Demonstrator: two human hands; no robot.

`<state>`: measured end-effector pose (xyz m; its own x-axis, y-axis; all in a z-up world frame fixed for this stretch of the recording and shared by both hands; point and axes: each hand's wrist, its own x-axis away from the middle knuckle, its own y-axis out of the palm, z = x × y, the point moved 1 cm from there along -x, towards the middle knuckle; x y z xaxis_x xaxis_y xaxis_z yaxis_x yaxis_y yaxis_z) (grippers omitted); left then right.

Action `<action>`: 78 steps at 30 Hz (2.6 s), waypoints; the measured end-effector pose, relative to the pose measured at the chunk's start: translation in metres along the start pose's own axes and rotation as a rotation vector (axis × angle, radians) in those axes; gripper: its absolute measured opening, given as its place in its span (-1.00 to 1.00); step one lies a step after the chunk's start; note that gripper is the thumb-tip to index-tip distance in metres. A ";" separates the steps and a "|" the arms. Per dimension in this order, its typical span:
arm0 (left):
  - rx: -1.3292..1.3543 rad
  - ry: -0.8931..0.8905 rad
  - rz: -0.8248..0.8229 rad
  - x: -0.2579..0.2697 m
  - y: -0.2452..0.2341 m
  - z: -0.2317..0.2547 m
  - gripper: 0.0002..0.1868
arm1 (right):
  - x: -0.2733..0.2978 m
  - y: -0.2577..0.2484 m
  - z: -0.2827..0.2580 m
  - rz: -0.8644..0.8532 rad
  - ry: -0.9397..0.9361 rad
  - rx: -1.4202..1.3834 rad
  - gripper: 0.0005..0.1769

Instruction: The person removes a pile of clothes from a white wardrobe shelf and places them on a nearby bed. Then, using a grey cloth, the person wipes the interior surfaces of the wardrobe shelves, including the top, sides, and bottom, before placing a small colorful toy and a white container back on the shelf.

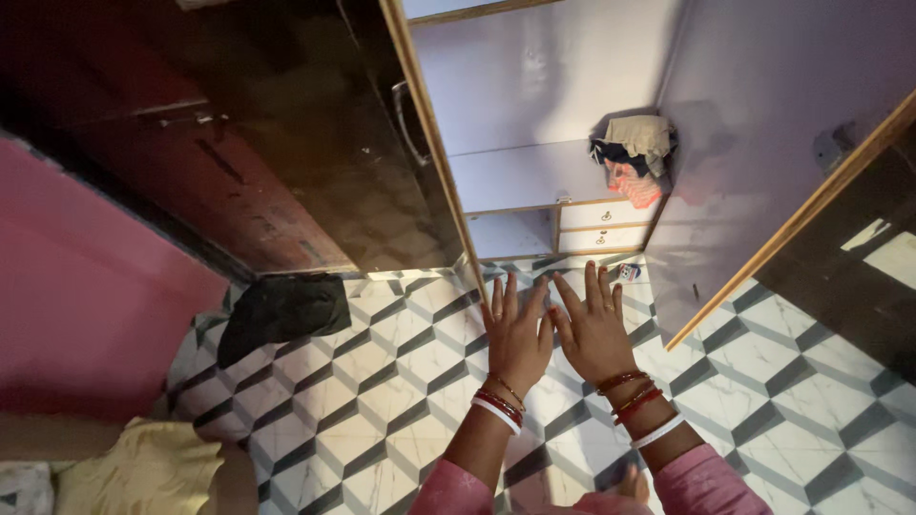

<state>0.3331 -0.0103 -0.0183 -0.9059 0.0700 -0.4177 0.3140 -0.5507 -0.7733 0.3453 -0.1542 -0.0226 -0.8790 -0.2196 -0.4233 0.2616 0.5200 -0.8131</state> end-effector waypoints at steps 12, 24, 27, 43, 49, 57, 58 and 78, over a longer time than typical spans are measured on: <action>-0.031 -0.202 -0.089 -0.136 0.091 0.008 -0.43 | -0.123 0.032 0.136 -0.090 -0.091 -0.029 -0.39; -0.011 -0.351 -0.159 -0.222 0.198 -0.060 -0.44 | -0.216 0.140 0.232 -0.195 -0.135 0.058 -0.40; -0.004 -0.343 -0.140 -0.253 0.221 -0.092 -0.47 | -0.249 0.173 0.248 -0.268 -0.062 -0.003 -0.43; -0.006 -0.380 -0.184 -0.306 0.480 -0.254 -0.48 | -0.296 0.402 0.401 -0.301 0.039 0.017 -0.54; -0.056 -0.516 -0.363 -0.266 0.569 -0.309 -0.52 | -0.250 0.513 0.460 -0.488 0.007 0.077 -0.63; -0.371 -0.488 -1.189 -0.175 0.706 -0.412 -0.45 | -0.163 0.685 0.510 -0.778 -0.113 0.083 -0.41; -0.268 -0.597 -1.100 -0.159 0.726 -0.433 -0.44 | -0.151 0.702 0.511 -0.863 -0.104 0.126 -0.47; -0.158 -0.699 -0.835 -0.048 0.839 -0.519 -0.56 | -0.066 0.809 0.606 -1.147 -0.102 0.210 -0.42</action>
<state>0.7879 -0.0446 -0.8946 -0.7953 -0.1426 0.5892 -0.4852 -0.4329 -0.7597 0.8560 -0.2196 -0.8945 -0.6094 -0.5419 0.5788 -0.5948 -0.1702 -0.7857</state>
